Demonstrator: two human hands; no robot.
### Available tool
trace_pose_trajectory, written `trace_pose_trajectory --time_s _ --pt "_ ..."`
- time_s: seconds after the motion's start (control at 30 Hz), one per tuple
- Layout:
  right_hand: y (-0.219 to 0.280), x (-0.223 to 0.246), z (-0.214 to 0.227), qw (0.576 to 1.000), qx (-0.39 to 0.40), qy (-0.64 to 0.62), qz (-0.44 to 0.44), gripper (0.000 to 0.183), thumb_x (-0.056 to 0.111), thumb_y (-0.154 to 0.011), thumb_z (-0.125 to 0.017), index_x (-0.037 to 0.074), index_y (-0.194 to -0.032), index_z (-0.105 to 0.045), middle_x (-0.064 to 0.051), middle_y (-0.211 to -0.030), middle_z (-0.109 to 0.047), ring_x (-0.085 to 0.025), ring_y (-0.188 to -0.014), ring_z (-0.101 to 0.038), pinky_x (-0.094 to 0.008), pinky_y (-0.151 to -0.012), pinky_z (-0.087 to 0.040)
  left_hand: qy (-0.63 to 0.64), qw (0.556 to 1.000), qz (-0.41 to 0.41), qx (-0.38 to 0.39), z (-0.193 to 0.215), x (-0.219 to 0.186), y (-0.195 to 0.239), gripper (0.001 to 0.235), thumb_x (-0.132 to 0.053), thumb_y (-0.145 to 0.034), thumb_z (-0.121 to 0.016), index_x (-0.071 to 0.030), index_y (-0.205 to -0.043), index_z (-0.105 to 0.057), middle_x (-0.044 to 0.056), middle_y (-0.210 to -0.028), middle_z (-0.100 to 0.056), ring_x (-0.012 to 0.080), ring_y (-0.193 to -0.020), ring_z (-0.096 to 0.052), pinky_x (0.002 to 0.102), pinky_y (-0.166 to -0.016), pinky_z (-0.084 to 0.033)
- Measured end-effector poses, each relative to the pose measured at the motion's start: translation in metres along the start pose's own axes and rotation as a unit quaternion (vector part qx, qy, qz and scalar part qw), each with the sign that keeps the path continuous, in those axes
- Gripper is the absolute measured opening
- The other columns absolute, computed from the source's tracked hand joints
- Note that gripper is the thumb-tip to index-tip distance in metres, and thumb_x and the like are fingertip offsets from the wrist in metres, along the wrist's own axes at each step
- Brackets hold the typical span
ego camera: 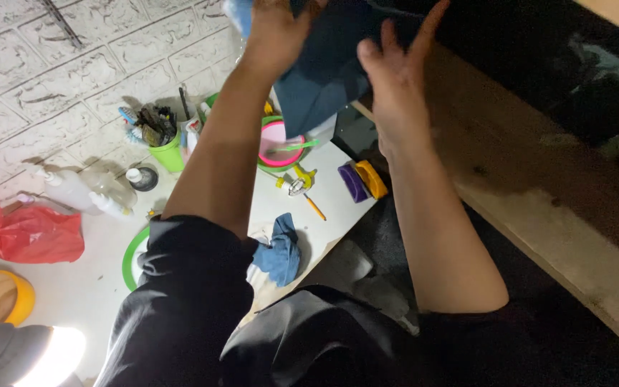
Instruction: The person scrubs a white slipper with a pink brush and soapy water, then wipes it with a blue cloth. They repeat the process on a second slipper, scrubbing and wiping it before placing it on the table.
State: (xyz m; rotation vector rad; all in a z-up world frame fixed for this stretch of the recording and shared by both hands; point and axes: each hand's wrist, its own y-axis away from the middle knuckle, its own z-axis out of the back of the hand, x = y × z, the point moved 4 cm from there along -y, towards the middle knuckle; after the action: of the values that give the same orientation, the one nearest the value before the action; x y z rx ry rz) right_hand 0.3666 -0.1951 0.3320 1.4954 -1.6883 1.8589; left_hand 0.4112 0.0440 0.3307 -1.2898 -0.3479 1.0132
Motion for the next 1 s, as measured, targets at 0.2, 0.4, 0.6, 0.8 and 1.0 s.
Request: trace_pose_trajectory --time_s 0.2,0.4,0.6,0.8,1.0 --pt "0.014 0.014 -0.023 0.956 0.119 0.268 0.030 0.085 0.018 -0.111 -0.060 0.024 -0.167 0.004 -0.013 -0.179 -0.005 -0.037 -0.168 -0.023 -0.048 -0.138 -0.019 -0.106 0.967 0.098 0.209 -0.019 -0.010 0.037 0.040 -0.029 -0.102 -0.056 -0.022 -0.142 -0.056 0.009 -0.148 -0.057 0.0350 -0.147 -0.031 0.067 -0.113 -0.017" --pt "0.007 -0.007 -0.025 0.713 0.188 0.675 0.003 0.060 0.050 -0.105 -0.044 0.004 -0.141 -0.056 -0.017 -0.144 -0.055 -0.040 -0.136 -0.039 -0.065 -0.117 -0.009 -0.182 0.955 0.070 0.221 0.003 -0.032 0.029 0.044 -0.049 -0.105 -0.044 -0.026 -0.133 -0.069 0.001 -0.139 -0.063 0.0280 -0.132 -0.049 0.056 -0.096 -0.031" --pt "-0.023 -0.047 -0.013 0.646 0.140 0.750 0.041 0.046 0.046 -0.102 -0.053 0.007 -0.121 -0.069 -0.019 -0.136 -0.064 -0.050 -0.128 -0.048 -0.069 -0.112 -0.019 -0.412 0.866 0.146 0.244 0.001 0.003 0.019 0.040 -0.051 -0.107 -0.036 -0.036 -0.126 -0.068 0.005 -0.118 -0.066 0.0341 -0.098 -0.057 0.055 -0.081 -0.038" --pt "-0.044 -0.065 -0.004 0.581 0.108 0.807 -0.009 0.061 0.017 -0.086 -0.053 0.003 -0.145 -0.055 -0.015 -0.150 -0.052 -0.048 -0.141 -0.034 -0.072 -0.115 -0.009 -0.384 0.872 0.194 0.234 -0.002 0.011 0.021 0.047 -0.050 -0.106 -0.036 -0.025 -0.132 -0.064 0.006 -0.139 -0.057 0.0383 -0.126 -0.043 0.058 -0.098 -0.027" --pt "-0.020 -0.036 -0.025 0.686 0.156 0.701 0.120 0.045 0.012 -0.090 -0.062 0.017 -0.133 -0.071 -0.013 -0.126 -0.070 -0.055 -0.130 -0.050 -0.075 -0.113 -0.011 -0.319 0.905 0.199 0.198 -0.007 -0.012 0.052 0.051 -0.053 -0.104 -0.041 -0.026 -0.145 -0.056 0.006 -0.152 -0.049 0.0322 -0.142 -0.035 0.063 -0.105 -0.028"
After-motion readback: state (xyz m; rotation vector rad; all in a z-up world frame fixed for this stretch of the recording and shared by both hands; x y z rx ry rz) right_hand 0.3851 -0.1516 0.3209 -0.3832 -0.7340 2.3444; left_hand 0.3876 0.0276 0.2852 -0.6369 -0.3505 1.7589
